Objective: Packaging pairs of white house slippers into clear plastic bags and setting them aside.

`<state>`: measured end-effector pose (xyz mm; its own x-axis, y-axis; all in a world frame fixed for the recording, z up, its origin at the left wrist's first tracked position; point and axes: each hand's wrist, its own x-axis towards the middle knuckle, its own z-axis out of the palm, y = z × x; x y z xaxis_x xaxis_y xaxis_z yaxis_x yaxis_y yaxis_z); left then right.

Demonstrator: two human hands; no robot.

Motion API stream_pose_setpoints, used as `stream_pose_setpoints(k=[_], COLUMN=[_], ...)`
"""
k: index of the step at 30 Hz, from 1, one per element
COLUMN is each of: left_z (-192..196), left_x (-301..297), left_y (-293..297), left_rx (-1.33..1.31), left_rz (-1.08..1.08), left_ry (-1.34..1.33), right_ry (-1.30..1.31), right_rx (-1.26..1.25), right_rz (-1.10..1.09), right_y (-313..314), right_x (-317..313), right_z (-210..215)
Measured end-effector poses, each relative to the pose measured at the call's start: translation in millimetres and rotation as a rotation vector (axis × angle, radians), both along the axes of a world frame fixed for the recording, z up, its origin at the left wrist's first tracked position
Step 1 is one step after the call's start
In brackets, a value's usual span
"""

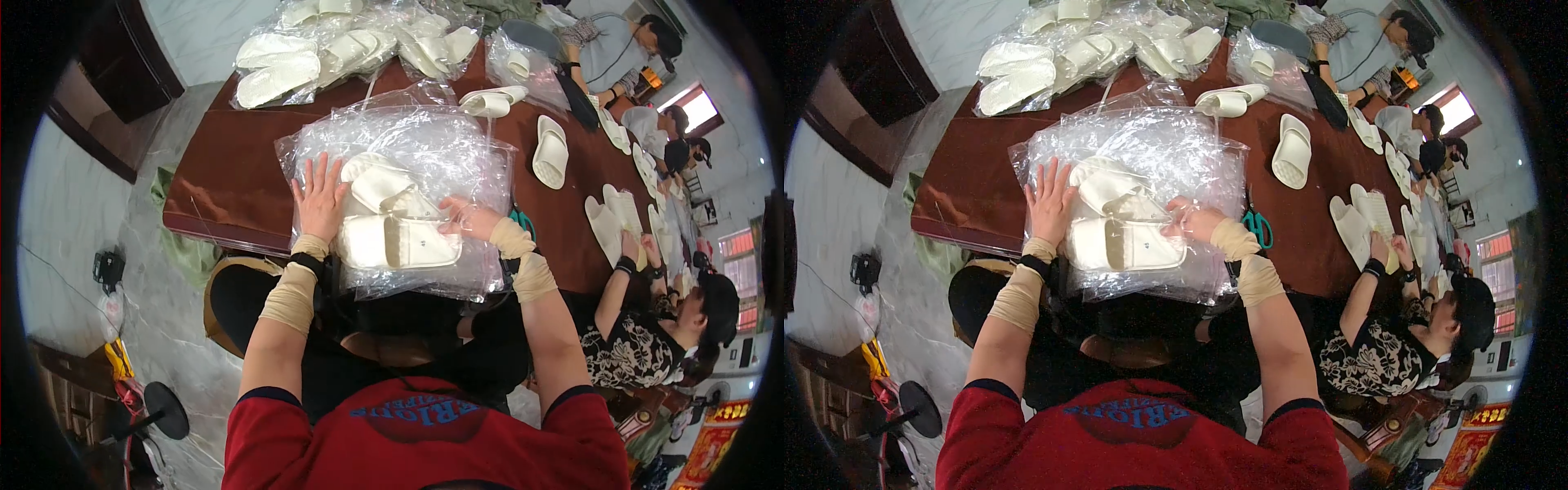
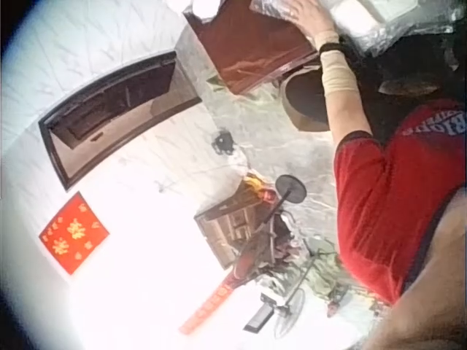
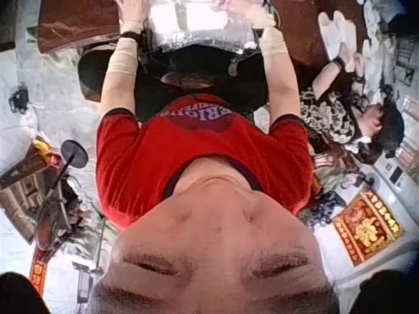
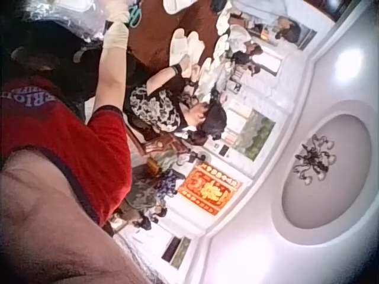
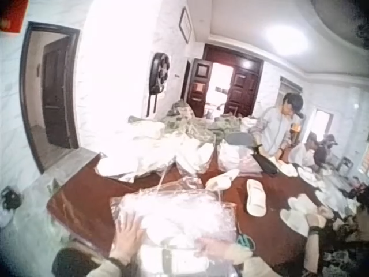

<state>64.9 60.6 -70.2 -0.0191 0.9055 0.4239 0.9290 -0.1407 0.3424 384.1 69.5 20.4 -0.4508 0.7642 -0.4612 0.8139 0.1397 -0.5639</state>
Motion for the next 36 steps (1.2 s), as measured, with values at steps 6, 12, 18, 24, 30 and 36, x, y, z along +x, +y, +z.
stream_pose_setpoints(k=[6,12,18,24,30,36], left_z=[-1,-5,-5,0,-5,-5], left_x=[5,4,9,10,5,10], left_y=[6,5,7,10,8,8], left_rx=[0.012,0.015,0.015,0.026,0.042,0.009], left_rz=[-0.001,0.015,0.001,0.015,0.023,0.025], left_ry=[0.029,0.029,0.003,0.041,0.053,0.058], right_ry=[0.221,0.33,0.496,0.088,0.922,0.839], right_rx=[0.032,0.012,0.196,0.769,0.892,0.879], right_rz=[-0.018,-0.217,-0.488,-0.748,-1.038,-0.767], right_y=[3,-8,-9,-45,-75,-60], right_x=[12,4,97,204,101,41], right_z=[-40,-33,-6,28,96,79])
